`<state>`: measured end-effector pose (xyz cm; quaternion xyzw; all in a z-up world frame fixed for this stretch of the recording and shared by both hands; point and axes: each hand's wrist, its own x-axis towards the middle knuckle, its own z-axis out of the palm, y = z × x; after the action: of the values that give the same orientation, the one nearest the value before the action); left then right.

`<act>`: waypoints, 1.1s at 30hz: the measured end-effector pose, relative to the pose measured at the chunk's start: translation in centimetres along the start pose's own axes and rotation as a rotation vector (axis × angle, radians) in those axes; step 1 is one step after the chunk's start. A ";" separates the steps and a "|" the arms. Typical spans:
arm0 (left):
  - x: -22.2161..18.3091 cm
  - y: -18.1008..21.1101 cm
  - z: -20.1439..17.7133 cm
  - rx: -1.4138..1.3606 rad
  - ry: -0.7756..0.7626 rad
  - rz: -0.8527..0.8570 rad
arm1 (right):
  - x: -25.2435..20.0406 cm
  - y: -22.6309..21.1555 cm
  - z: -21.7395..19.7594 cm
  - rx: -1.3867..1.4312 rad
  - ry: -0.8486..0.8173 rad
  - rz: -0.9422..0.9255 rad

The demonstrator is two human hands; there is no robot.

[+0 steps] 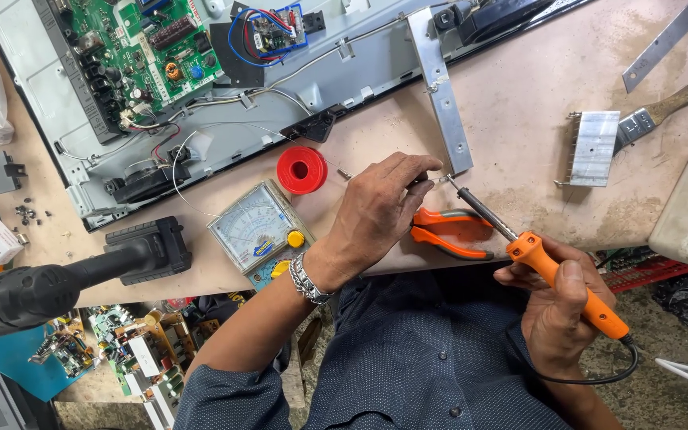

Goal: Repairing a television by soldering wires, cutting components, and reassembling internal parts on a workbench.

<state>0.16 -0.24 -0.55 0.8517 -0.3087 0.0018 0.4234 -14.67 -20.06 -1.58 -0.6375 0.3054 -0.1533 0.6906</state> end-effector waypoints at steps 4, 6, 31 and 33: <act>0.1 0.2 -0.2 -0.016 -0.020 -0.011 | 0.0 0.4 -0.3 0.009 -0.011 0.008; 0.2 0.3 -0.2 -0.019 -0.002 0.003 | 0.0 0.3 -0.2 0.007 -0.006 -0.002; 0.2 0.2 0.2 0.002 -0.018 -0.003 | 0.1 -0.2 -0.1 -0.028 0.007 -0.001; 0.3 0.3 0.0 -0.007 -0.019 -0.007 | 0.1 0.1 -0.2 -0.009 0.014 0.003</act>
<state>0.21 -0.58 -0.25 0.8514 -0.3099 -0.0089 0.4231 -14.76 -20.21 -1.74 -0.6390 0.3116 -0.1553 0.6859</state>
